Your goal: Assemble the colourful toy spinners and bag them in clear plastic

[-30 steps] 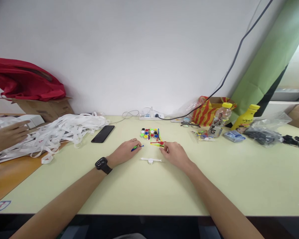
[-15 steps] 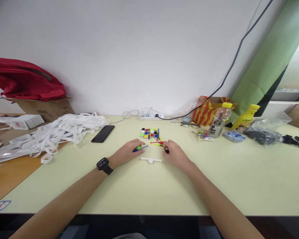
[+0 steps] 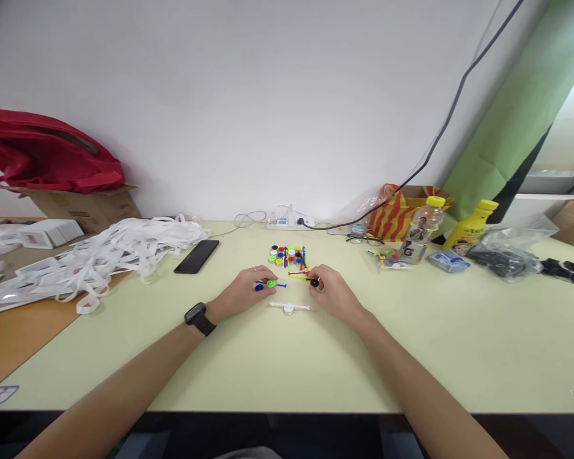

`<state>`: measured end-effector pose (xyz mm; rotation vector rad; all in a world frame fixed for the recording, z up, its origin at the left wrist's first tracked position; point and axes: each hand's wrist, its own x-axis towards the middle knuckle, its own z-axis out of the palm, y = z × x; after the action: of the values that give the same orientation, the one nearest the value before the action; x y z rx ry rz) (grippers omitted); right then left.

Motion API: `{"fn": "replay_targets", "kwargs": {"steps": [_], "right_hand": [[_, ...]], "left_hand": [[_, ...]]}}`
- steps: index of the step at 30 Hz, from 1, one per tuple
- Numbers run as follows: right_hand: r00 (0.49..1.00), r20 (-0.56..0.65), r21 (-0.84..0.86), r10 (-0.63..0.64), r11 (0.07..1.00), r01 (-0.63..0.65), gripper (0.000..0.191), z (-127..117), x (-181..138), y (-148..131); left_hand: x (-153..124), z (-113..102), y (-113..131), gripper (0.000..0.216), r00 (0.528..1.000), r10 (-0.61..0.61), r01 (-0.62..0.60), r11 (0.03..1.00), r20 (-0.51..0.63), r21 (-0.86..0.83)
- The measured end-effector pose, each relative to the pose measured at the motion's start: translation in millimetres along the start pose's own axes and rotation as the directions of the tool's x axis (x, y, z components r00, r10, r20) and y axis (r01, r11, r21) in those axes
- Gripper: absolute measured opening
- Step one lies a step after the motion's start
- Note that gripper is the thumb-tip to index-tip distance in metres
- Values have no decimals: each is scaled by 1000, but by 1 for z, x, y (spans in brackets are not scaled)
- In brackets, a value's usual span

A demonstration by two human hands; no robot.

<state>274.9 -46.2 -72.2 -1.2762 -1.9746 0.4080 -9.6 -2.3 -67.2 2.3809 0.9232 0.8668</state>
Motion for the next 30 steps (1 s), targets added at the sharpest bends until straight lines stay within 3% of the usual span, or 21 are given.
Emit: {"fn": "replay_targets", "kwargs": {"steps": [5, 9, 13, 16, 18, 20, 22, 25, 28, 30], "right_hand": [[998, -62, -134, -7, 991, -2, 20, -6, 2, 4], [984, -156, -383, 91, 913, -145, 23, -17, 3, 15], [970, -127, -572, 207, 783, -242, 26, -27, 2, 31], [967, -106, -609, 234, 753, -249, 23, -27, 1, 33], [975, -110, -583, 192, 782, -220, 18, -23, 2, 25], [993, -80, -481, 86, 869, -114, 17, -19, 1, 10], [998, -2, -293, -69, 954, 65, 18, -13, -2, -10], [959, 167, -38, -230, 970, 239, 17, -1, -10, -36], [923, 298, 44, -245, 969, 243, 10, 8, -16, -47], [933, 292, 27, -208, 977, 210, 11, 8, -15, -45]], "left_hand": [[-1, -2, 1, 20, 1000, -15, 15, 1000, 17, -7], [-1, -2, 1, 21, 1000, -14, 14, 1000, 11, -4], [0, -1, 0, 23, 1000, -16, 17, 1000, -17, 21], [-1, -1, 2, 22, 999, -21, 22, 999, -26, 45], [-1, -1, 4, 22, 1000, -22, 23, 999, -18, 41], [-2, 0, 5, 21, 1000, -20, 21, 999, -14, 39], [-2, 0, 6, 21, 1000, -15, 16, 999, -23, 47], [-2, 0, 7, 21, 1000, 6, -4, 999, -31, 46], [-1, 0, 6, 20, 999, 28, -28, 999, -36, 18], [-1, 0, 7, 21, 998, 32, -32, 999, -50, 8]]}}
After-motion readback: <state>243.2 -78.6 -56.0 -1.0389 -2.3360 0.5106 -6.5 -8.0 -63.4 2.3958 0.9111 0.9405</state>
